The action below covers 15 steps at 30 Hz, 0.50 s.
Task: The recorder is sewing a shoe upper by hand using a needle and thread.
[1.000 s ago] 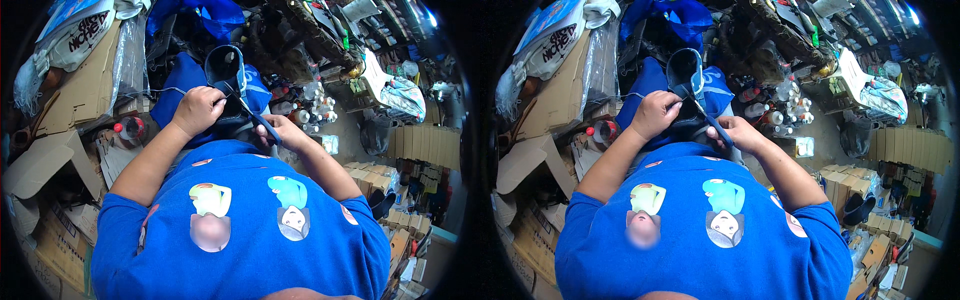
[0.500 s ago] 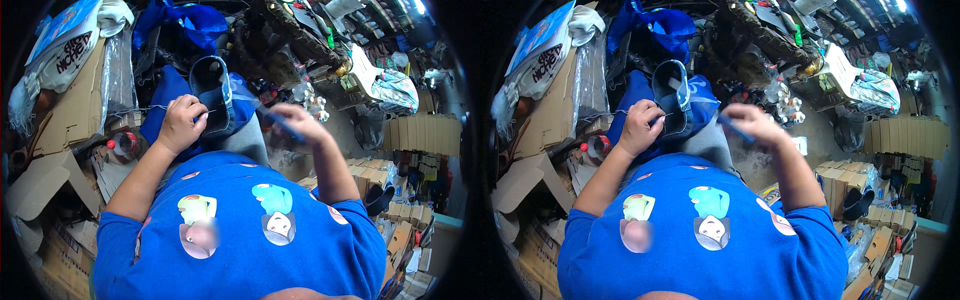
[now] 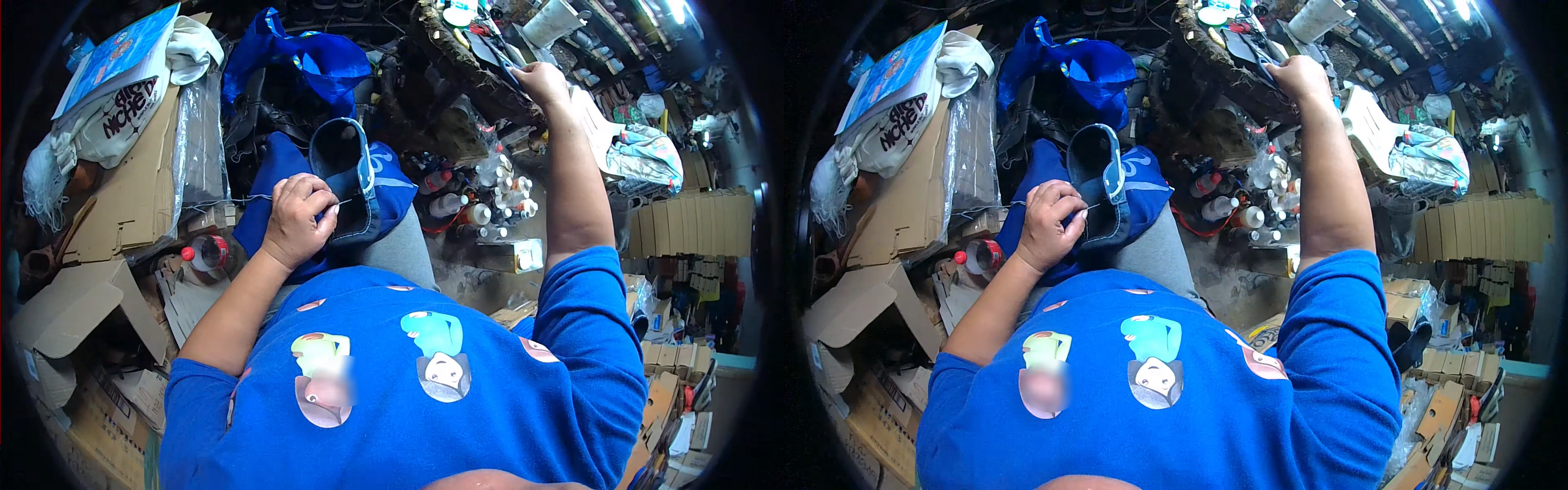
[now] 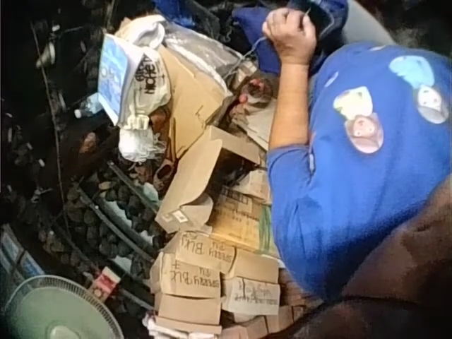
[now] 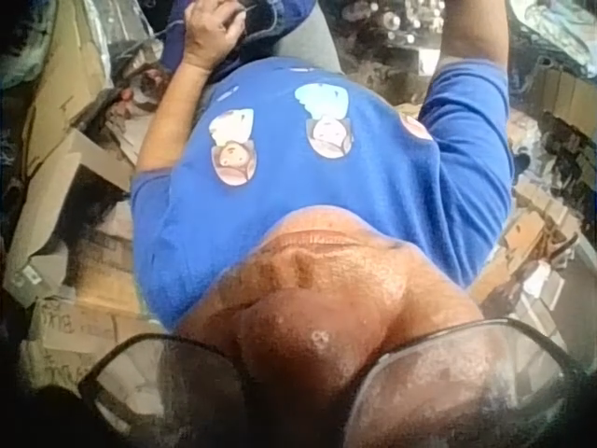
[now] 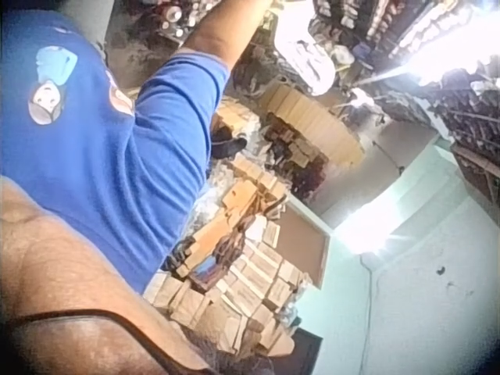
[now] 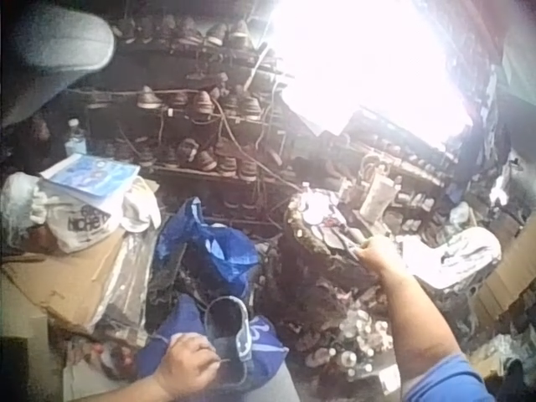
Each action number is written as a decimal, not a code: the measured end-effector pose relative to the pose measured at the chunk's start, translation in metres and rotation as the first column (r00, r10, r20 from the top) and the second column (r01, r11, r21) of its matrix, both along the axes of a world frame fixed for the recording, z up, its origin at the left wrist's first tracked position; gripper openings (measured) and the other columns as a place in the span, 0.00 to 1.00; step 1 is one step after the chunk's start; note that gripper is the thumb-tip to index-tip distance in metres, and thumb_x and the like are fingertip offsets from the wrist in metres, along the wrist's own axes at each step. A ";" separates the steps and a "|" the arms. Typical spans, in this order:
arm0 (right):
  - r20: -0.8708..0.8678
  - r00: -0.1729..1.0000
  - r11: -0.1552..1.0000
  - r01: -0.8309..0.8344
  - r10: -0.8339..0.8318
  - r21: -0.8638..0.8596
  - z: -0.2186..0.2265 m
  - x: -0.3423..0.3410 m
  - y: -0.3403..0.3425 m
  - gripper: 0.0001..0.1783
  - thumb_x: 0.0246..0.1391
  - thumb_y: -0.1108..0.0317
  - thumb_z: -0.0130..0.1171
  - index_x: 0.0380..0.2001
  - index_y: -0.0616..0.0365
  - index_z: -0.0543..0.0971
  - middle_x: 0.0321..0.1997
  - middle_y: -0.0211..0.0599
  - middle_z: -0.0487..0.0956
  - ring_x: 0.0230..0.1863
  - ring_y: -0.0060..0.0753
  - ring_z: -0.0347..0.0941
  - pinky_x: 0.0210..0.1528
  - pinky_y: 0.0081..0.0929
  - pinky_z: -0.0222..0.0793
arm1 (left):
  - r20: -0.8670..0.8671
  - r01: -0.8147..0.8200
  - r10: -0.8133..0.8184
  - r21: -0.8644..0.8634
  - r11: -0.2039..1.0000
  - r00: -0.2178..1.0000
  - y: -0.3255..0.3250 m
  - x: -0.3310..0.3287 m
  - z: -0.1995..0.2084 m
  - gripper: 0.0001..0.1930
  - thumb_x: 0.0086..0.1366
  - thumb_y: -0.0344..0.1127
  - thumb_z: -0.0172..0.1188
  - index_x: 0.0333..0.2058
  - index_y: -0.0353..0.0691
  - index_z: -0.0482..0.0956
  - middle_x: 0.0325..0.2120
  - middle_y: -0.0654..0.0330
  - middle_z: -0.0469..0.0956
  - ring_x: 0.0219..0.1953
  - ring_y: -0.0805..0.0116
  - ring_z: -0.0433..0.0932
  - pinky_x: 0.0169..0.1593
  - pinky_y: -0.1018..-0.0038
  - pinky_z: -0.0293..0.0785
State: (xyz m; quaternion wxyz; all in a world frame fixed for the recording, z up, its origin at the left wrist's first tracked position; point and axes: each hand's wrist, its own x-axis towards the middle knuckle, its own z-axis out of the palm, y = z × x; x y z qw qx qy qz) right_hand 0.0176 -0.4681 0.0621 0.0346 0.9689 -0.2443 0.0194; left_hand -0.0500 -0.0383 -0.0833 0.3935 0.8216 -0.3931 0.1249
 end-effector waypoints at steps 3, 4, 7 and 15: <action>-0.029 1.000 0.999 0.003 -0.004 -0.046 0.004 0.010 -0.004 0.26 0.48 0.40 0.57 0.32 0.53 0.84 0.35 0.44 0.82 0.42 0.45 0.78 0.49 0.38 0.70 | -0.014 0.055 -0.056 -0.082 0.995 0.998 -0.002 0.010 0.004 0.03 0.51 0.29 0.62 0.27 0.40 0.79 0.26 0.62 0.76 0.34 0.64 0.76 0.44 0.67 0.68; -0.011 1.000 0.996 -0.028 0.027 -0.085 0.006 0.010 -0.010 0.26 0.49 0.41 0.56 0.34 0.52 0.84 0.37 0.44 0.82 0.43 0.44 0.78 0.49 0.39 0.70 | -0.013 0.064 -0.065 -0.078 0.995 0.998 -0.003 0.011 0.008 0.03 0.51 0.29 0.62 0.27 0.40 0.79 0.26 0.62 0.76 0.34 0.64 0.76 0.44 0.67 0.68; 0.292 0.954 0.992 -0.037 0.071 -0.120 0.010 -0.003 0.019 0.22 0.50 0.44 0.56 0.39 0.46 0.83 0.41 0.42 0.81 0.46 0.42 0.77 0.50 0.38 0.69 | -0.623 -0.092 -0.148 -0.336 0.938 0.768 -0.001 0.012 0.015 0.04 0.62 0.30 0.58 0.32 0.36 0.78 0.22 0.66 0.75 0.25 0.83 0.71 0.29 0.83 0.67; 0.333 0.934 -0.100 -0.322 0.132 0.942 -0.059 -0.097 0.214 0.16 0.55 0.67 0.61 0.46 0.61 0.79 0.39 0.31 0.81 0.38 0.18 0.74 0.46 0.20 0.69 | -0.768 -0.282 -0.509 -0.625 0.728 0.387 -0.005 0.009 0.047 0.04 0.62 0.32 0.59 0.33 0.38 0.79 0.22 0.68 0.74 0.23 0.85 0.69 0.24 0.87 0.61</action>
